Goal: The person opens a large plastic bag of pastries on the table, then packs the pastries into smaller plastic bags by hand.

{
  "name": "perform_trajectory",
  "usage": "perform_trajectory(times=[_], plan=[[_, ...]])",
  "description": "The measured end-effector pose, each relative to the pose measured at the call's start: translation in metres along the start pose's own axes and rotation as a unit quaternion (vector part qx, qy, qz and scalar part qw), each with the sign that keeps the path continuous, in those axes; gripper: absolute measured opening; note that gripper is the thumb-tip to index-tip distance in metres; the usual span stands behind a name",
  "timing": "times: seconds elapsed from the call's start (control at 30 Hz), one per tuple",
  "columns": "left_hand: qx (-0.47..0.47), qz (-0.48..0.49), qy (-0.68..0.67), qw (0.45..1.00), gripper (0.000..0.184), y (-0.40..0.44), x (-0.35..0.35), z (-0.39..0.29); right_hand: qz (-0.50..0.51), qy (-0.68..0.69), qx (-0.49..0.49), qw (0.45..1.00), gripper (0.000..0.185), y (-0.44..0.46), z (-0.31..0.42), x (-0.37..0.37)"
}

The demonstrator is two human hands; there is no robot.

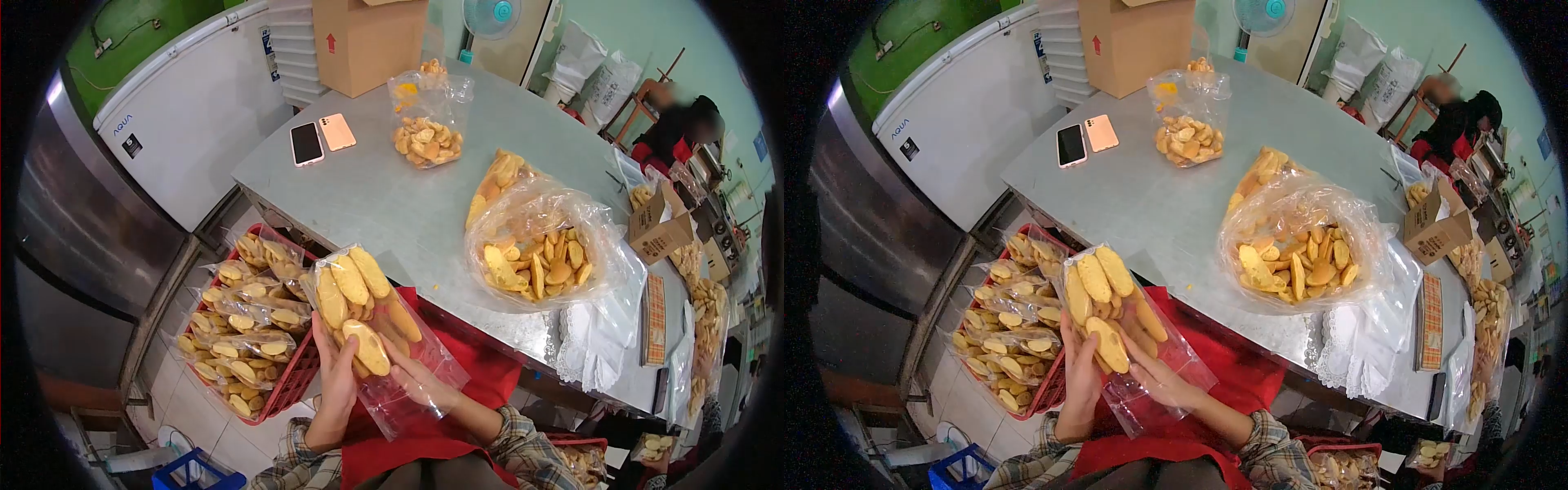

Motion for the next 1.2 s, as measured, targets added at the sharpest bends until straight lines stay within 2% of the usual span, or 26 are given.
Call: perform_trajectory(times=[0.1,0.17,0.27,0.4,0.47,0.53,0.57,0.6,0.7,0.77,0.8,0.83,0.87,0.9,0.97,1.07,1.1,1.13,1.17,1.2], plan=[[-0.01,0.005,0.021,1.0,0.079,-0.001,-0.001,0.0,-0.044,-0.068,0.047,0.996,0.053,0.003,-0.005,0.002],[-0.02,0.023,0.136,0.99,0.087,-0.007,0.0,-0.002,-0.038,-0.113,0.06,0.991,0.052,0.002,-0.008,-0.001],[-0.03,0.006,0.122,0.992,0.095,-0.012,-0.002,-0.005,-0.054,-0.159,0.101,0.981,0.049,0.002,-0.008,-0.003],[-0.043,-0.01,0.13,0.991,0.094,-0.014,-0.005,-0.005,-0.066,-0.202,0.135,0.968,0.047,-0.001,-0.002,-0.002],[-0.044,-0.021,0.14,0.989,0.091,-0.017,-0.013,-0.008,-0.057,-0.194,0.109,0.973,0.048,0.002,-0.002,-0.005],[-0.042,-0.053,0.11,0.992,0.088,-0.02,-0.015,-0.008,-0.131,-0.256,0.18,0.941,0.049,0.0,0.011,-0.006],[-0.067,-0.074,0.114,0.988,0.083,-0.02,-0.015,-0.006,-0.12,-0.265,0.135,0.947,0.048,-0.004,0.012,-0.005],[-0.068,-0.07,0.113,0.989,0.083,-0.018,-0.011,-0.003,-0.124,-0.266,0.136,0.946,0.048,-0.008,0.011,-0.001],[-0.083,-0.135,0.057,0.986,0.083,-0.015,0.007,-0.003,-0.092,-0.231,0.205,0.947,0.037,-0.026,0.014,0.014],[-0.098,-0.16,0.063,0.98,0.082,-0.012,0.007,-0.011,-0.134,-0.331,0.136,0.924,0.022,-0.038,0.007,0.061],[-0.113,-0.186,0.072,0.973,0.081,-0.012,0.01,-0.016,-0.228,-0.218,0.084,0.945,0.017,-0.039,0.004,0.096],[-0.128,-0.188,0.084,0.97,0.079,-0.01,0.017,-0.015,-0.367,-0.282,0.088,0.882,0.014,-0.042,0.013,0.132],[-0.128,-0.188,0.084,0.97,0.079,-0.01,0.018,-0.014,-0.488,-0.282,0.042,0.825,0.015,-0.042,0.017,0.172],[-0.136,-0.183,0.088,0.97,0.08,-0.011,0.017,-0.014,-0.59,-0.335,0.08,0.73,0.019,-0.044,0.017,0.205],[-0.146,-0.179,0.088,0.969,0.08,-0.014,0.015,-0.015,-0.602,-0.519,-0.05,0.605,0.024,-0.032,0.008,0.232],[-0.139,-0.177,0.088,0.97,0.081,-0.015,0.011,-0.015,-0.573,-0.577,-0.033,0.581,0.028,-0.021,0.006,0.215],[-0.14,-0.179,0.078,0.971,0.082,-0.015,0.012,-0.014,-0.578,-0.572,0.011,0.582,0.025,-0.026,0.013,0.205],[-0.14,-0.183,0.07,0.971,0.082,-0.016,0.015,-0.014,-0.571,-0.573,0.013,0.588,0.025,-0.032,0.017,0.197],[-0.151,-0.194,0.057,0.968,0.083,-0.014,0.016,-0.017,-0.566,-0.425,0.018,0.706,0.022,-0.043,0.018,0.196],[-0.156,-0.207,0.059,0.964,0.083,-0.012,0.02,-0.016,-0.539,-0.263,0.018,0.8,0.02,-0.051,0.019,0.193]])
Point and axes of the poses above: each hand's wrist, its own y-axis towards the middle knuckle, its own x-axis out of the back of the hand, z = x × y, the point moved 5 cm from there along y, towards the middle knuckle, and after that the axes turned 15 degrees about -x, right-handed, at the moved point
